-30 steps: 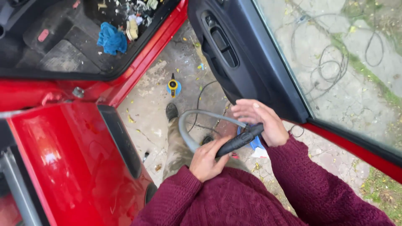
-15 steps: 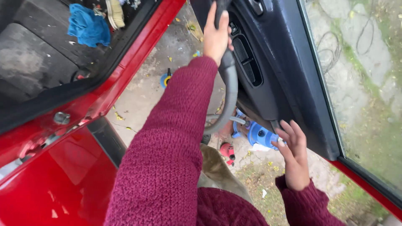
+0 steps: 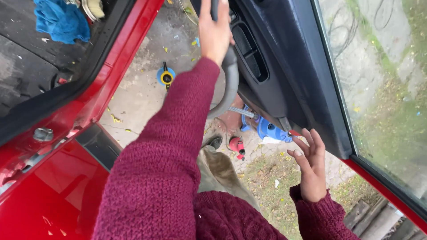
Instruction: Vacuuming the interior door panel and wiping down the window frame of a red car.
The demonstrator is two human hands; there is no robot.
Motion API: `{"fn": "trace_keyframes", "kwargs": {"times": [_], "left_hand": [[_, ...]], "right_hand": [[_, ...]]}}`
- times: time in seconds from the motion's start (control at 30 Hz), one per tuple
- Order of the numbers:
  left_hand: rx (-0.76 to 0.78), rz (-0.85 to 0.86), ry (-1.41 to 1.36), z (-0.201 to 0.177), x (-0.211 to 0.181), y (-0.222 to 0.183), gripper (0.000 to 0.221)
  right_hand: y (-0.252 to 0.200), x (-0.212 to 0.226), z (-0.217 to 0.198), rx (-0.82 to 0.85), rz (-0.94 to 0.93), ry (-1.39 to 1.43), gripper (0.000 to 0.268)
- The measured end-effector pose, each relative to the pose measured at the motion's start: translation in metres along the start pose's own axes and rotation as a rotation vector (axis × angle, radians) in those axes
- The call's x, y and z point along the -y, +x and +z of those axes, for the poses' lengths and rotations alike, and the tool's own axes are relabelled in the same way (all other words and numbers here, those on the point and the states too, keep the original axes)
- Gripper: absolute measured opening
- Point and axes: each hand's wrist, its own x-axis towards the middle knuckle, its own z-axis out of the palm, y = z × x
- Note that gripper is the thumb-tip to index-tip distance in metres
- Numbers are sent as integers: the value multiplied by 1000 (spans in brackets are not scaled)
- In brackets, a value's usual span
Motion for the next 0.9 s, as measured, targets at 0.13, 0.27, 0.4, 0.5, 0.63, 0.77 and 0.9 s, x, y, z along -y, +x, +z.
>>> {"fn": "trace_keyframes", "kwargs": {"times": [0.13, 0.27, 0.4, 0.5, 0.63, 0.77, 0.9], "left_hand": [[7, -49, -104, 0, -1, -1, 39], [58, -47, 66, -4, -26, -54, 62], [159, -106, 59, 3, -30, -98, 63], [307, -117, 52, 6, -32, -157, 62], [379, 469, 376, -7, -18, -270, 53], [505, 0, 633, -27, 71, -396, 46], [479, -164, 708, -31, 209, -474, 43]], "right_hand": [[-8, -3, -4, -36, 2, 7, 71], [-1, -11, -3, -38, 27, 11, 71], [-6, -36, -7, 34, -11, 67, 70], [-30, -58, -23, 64, 6, 30, 59], [-42, -145, -58, 216, 169, 61, 48], [-24, -332, -138, 145, 418, 62, 52], [41, -463, -212, -255, 608, 73, 60]]}}
